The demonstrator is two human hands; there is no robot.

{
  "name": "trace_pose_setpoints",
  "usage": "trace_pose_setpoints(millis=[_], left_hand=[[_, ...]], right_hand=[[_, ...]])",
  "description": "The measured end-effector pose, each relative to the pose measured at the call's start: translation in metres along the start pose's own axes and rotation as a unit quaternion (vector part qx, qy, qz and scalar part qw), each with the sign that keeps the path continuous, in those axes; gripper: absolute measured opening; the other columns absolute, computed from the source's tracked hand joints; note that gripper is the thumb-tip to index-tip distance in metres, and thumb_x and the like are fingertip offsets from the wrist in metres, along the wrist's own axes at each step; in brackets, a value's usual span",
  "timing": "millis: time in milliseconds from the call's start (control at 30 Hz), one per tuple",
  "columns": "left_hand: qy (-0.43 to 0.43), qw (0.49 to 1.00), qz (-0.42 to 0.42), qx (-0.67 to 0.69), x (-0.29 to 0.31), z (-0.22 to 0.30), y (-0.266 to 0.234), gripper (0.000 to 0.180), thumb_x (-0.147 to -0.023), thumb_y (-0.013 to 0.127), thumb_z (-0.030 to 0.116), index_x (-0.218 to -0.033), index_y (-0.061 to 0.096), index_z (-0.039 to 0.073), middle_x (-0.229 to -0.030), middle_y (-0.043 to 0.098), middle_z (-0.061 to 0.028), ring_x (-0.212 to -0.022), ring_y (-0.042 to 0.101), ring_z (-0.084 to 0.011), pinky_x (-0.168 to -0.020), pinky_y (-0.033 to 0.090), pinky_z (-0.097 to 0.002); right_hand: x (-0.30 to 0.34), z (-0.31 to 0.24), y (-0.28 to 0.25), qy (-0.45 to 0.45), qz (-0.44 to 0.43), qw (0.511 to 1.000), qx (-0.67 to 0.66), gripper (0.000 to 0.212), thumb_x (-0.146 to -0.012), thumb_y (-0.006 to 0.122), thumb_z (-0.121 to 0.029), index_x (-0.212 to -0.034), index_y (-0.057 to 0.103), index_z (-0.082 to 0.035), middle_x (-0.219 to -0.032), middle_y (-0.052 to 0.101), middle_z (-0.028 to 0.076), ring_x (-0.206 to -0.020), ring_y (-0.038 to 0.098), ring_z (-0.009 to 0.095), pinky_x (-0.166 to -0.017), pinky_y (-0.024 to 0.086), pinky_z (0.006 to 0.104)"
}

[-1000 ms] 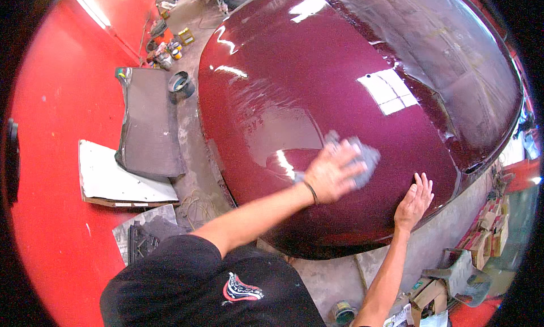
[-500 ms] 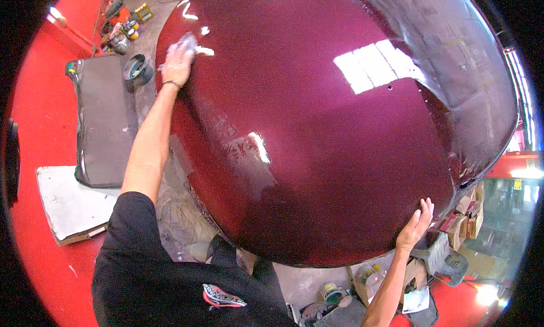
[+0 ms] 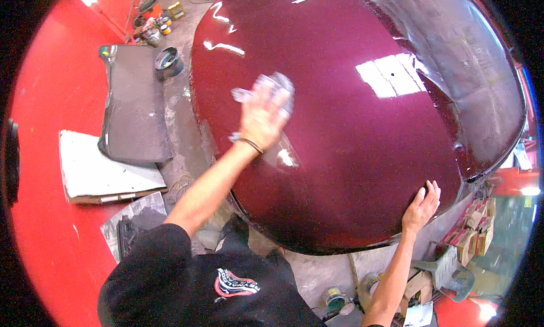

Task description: The person rubs the maroon car hood with a cloth and a sanding pad, then wipes the surface clean. The person moves around the hood to cover different areas, using hand motions to smooth and clean the paint.

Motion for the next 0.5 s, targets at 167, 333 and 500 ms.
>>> trace_pose_setpoints(millis=[167, 333, 500], left_hand=[[0.078, 0.99, -0.023, 0.115, 0.101, 0.202, -0.006, 0.056, -0.102, 0.063, 0.041, -0.156, 0.06, 0.029, -0.172, 0.04, -0.0181, -0.162, 0.027, -0.048, -0.127, 0.021, -0.0691], [0.07, 0.978, -0.053, 0.186, 0.19, 0.289, -0.025, 0.06, -0.1, 0.069, 0.038, -0.158, 0.058, 0.03, -0.173, 0.038, -0.0154, -0.163, 0.028, -0.0435, -0.129, 0.023, -0.0651], [0.064, 0.986, -0.056, 0.141, 0.204, 0.234, -0.031, 0.06, -0.099, 0.069, 0.039, -0.157, 0.058, 0.031, -0.171, 0.041, -0.0152, -0.162, 0.031, -0.0432, -0.129, 0.024, -0.0629]], right_hand=[[-0.008, -0.003, 0.009, -0.009, 0.01, 1.0, -0.007, 0.041, -0.115, 0.047, -0.036, -0.147, 0.061, -0.014, -0.16, 0.056, 0.011, -0.154, 0.045, 0.035, -0.125, 0.032, 0.0586], [-0.004, -0.001, 0.015, -0.013, 0.019, 1.0, 0.005, 0.047, -0.115, 0.044, -0.042, -0.152, 0.059, -0.018, -0.163, 0.054, 0.009, -0.156, 0.042, 0.037, -0.126, 0.031, 0.0622], [-0.003, 0.0, 0.017, -0.008, 0.02, 1.0, 0.002, 0.047, -0.116, 0.044, -0.043, -0.153, 0.058, -0.018, -0.164, 0.053, 0.008, -0.157, 0.041, 0.037, -0.126, 0.031, 0.0632]])
Point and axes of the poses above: each hand's wrist, its own x-axis away from the middle knuckle, its own y-axis out of the palm, z = x × y, the point moved 5 cm from there along -x, towards the middle knuckle
